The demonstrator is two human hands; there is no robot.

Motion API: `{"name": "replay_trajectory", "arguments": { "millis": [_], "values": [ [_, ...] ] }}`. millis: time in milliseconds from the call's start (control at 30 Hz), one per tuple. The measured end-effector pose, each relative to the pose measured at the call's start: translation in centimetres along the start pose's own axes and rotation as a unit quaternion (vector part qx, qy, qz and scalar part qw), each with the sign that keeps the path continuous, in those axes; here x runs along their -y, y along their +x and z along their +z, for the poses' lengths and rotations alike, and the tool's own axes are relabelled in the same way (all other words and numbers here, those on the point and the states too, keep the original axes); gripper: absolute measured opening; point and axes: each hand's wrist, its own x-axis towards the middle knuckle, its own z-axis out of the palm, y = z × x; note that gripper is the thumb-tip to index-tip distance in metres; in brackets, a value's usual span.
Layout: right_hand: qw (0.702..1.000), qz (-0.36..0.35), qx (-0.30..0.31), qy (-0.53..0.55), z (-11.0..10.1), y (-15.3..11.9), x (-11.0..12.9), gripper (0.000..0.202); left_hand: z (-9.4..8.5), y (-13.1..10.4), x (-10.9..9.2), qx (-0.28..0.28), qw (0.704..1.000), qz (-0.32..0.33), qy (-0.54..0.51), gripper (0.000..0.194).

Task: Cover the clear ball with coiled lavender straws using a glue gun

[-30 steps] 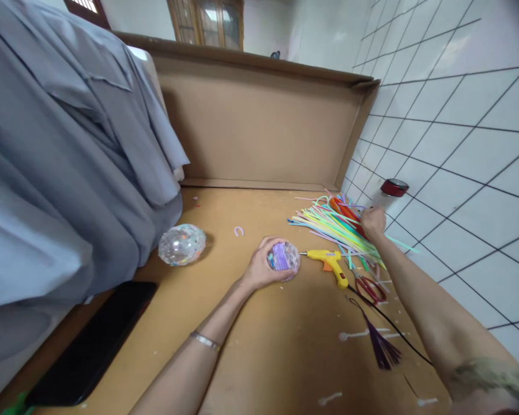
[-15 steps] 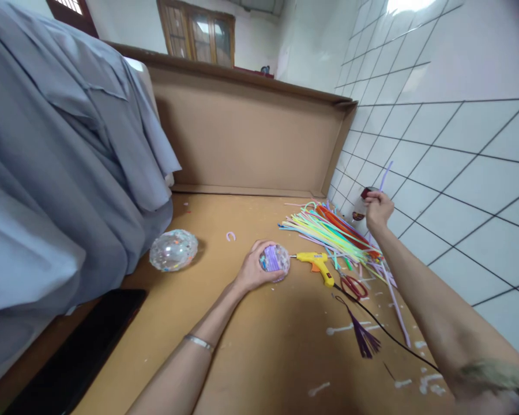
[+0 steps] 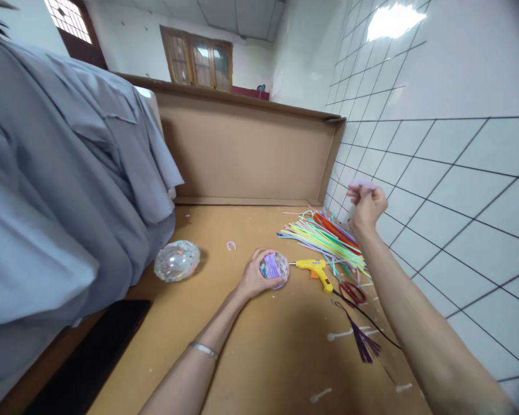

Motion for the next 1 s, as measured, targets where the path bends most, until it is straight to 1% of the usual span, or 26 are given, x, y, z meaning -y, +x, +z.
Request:
{"name": "replay_trajectory", "arguments": {
  "millis": [33,67,133,200,233,300,400,467,567,633,700,767,800,833,900,1000],
  "values": [
    [0.999,0.035,0.018,0.026,0.0,-2.0,0.1,0.024,0.0,0.0,0.0,0.002,1.0,0.002,0.0,0.066],
    [0.997,0.054,0.034,0.042,0.0,-4.1,0.1,0.028,0.0,0.0,0.1,0.003,1.0,0.002,-0.001,0.066],
    [0.995,0.052,0.083,0.027,-0.6,-8.3,0.3,0.035,0.0,0.0,0.2,0.004,1.0,0.001,-0.003,0.067],
    [0.989,0.04,0.139,-0.042,-1.2,-11.8,0.4,0.04,0.0,0.1,0.2,0.004,1.0,-0.003,-0.004,0.066],
    [0.98,0.04,0.172,-0.087,-1.5,-13.0,0.4,0.043,0.0,0.1,0.2,0.003,1.0,-0.003,-0.006,0.067],
    [0.957,0.035,0.224,-0.179,-2.0,-14.5,0.3,0.046,0.0,0.1,0.1,-0.001,1.0,-0.001,-0.005,0.066],
    [0.912,0.003,0.28,-0.299,-2.3,-14.9,-0.1,0.045,-0.1,0.0,0.0,-0.002,1.0,0.006,-0.002,0.066],
    [0.875,-0.013,0.325,-0.358,-2.5,-14.9,-0.5,0.043,-0.1,0.0,0.0,0.004,1.0,0.011,0.0,0.066],
    [0.824,0.005,0.401,-0.4,-3.2,-15.2,-1.3,0.041,-0.1,0.0,0.0,0.012,1.0,0.02,0.002,0.066],
    [0.81,0.025,0.419,-0.41,-3.8,-15.5,-1.5,0.042,-0.1,0.0,0.1,0.014,1.0,0.02,0.003,0.066],
    [0.812,0.03,0.409,-0.416,-4.3,-15.4,-1.3,0.043,-0.1,0.0,0.2,0.012,1.0,0.015,0.002,0.066],
    [0.816,0.02,0.392,-0.425,-4.6,-14.9,-0.8,0.043,-0.1,0.0,0.2,0.009,1.0,0.009,0.002,0.065],
    [0.812,0.011,0.387,-0.436,-4.7,-14.7,-0.5,0.043,-0.1,0.0,0.2,0.004,1.0,0.009,0.004,0.064],
    [0.803,0.004,0.39,-0.451,-4.8,-14.4,-0.3,0.042,-0.1,0.0,0.2,0.003,1.0,0.011,0.007,0.064],
    [0.771,0.001,0.419,-0.479,-4.9,-14.1,-0.3,0.039,0.0,0.0,0.2,0.001,1.0,0.014,0.015,0.063],
    [0.728,0.03,0.472,-0.496,-5.3,-14.3,-1.2,0.032,0.1,0.0,0.2,0.0,1.0,0.022,0.018,0.063]
  ]
}}
